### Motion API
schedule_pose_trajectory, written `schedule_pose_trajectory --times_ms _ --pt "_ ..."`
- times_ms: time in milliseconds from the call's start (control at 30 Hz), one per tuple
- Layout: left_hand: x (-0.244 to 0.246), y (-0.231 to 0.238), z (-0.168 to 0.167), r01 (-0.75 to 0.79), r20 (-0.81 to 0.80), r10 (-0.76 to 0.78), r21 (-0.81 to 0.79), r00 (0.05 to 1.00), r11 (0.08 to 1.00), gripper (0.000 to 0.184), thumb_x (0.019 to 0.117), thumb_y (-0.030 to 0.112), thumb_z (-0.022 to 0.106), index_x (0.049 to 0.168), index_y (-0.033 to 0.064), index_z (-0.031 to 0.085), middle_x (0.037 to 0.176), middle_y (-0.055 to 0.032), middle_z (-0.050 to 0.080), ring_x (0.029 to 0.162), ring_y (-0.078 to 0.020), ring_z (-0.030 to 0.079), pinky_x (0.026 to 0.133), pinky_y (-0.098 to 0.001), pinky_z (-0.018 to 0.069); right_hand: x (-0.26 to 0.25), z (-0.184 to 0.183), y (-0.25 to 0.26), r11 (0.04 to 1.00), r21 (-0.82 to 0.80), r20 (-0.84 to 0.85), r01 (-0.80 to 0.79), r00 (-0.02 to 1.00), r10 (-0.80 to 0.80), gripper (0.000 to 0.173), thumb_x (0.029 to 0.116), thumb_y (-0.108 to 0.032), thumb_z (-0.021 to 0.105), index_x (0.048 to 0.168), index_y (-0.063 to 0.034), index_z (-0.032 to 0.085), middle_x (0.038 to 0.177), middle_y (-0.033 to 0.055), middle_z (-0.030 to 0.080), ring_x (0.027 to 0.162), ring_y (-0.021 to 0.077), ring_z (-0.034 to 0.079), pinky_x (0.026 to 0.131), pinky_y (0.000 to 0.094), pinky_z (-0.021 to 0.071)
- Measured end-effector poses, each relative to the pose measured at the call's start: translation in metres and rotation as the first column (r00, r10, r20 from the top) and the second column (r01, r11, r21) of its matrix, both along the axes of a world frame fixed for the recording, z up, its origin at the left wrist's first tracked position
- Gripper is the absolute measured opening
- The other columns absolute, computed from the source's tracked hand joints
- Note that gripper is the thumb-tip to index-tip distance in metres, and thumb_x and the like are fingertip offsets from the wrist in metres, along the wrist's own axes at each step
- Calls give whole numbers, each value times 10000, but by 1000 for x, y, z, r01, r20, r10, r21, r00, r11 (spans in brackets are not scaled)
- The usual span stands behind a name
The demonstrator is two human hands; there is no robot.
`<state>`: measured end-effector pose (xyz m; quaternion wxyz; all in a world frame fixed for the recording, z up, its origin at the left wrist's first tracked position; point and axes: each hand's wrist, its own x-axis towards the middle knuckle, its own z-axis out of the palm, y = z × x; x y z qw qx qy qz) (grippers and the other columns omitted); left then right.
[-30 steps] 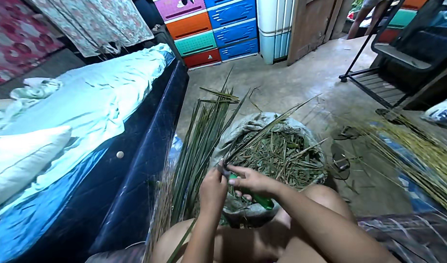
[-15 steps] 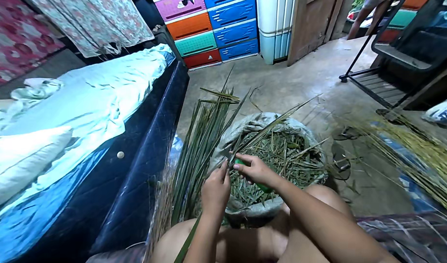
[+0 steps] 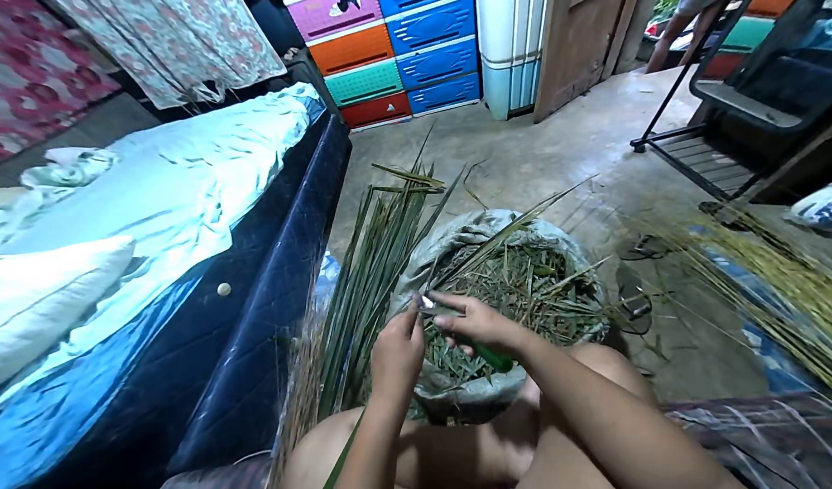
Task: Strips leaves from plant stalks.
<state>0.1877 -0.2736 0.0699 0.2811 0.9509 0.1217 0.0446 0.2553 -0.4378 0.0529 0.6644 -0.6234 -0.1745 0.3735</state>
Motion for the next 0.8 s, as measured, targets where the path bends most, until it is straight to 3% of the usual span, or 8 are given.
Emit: schedule_pose_trajectory --times_ms 67,167,633,800 --pt "1 1 0 -14 2 14 2 1000 1000 305 1079 186 499 1139 8 738 1019 -167 736 961 -321 709 889 -555 538 -4 -1 6 999 16 -38 -32 999 33 619 1083 -204 554 1636 -130 287 876 39 611 571 77 546 506 229 476" --pt "-1 4 1 0 13 0 -14 1000 1000 338 1084 203 508 1317 47 696 1118 -160 747 1027 -305 716 951 -538 533 0 -2 7 1000 23 -56 20 998 -19 597 1083 -207 558 1623 -113 319 838 23 596 560 74 540 498 221 472" --pt "-5 -1 4 16 -3 -16 -3 1000 1000 352 1085 204 505 1383 103 664 1061 -151 755 945 -305 724 894 -534 547 8 0 0 997 -2 8 73 997 -73 564 1074 -198 578 1589 -76 384 847 19 616 553 59 544 493 207 469" --pt "-11 3 3 36 -5 -36 -8 999 999 340 1081 220 512 1369 162 683 970 -115 759 865 -272 722 841 -519 557 26 5 -17 969 -8 16 247 969 -247 533 1089 -181 545 1586 -78 382 876 29 623 570 64 553 498 216 480"
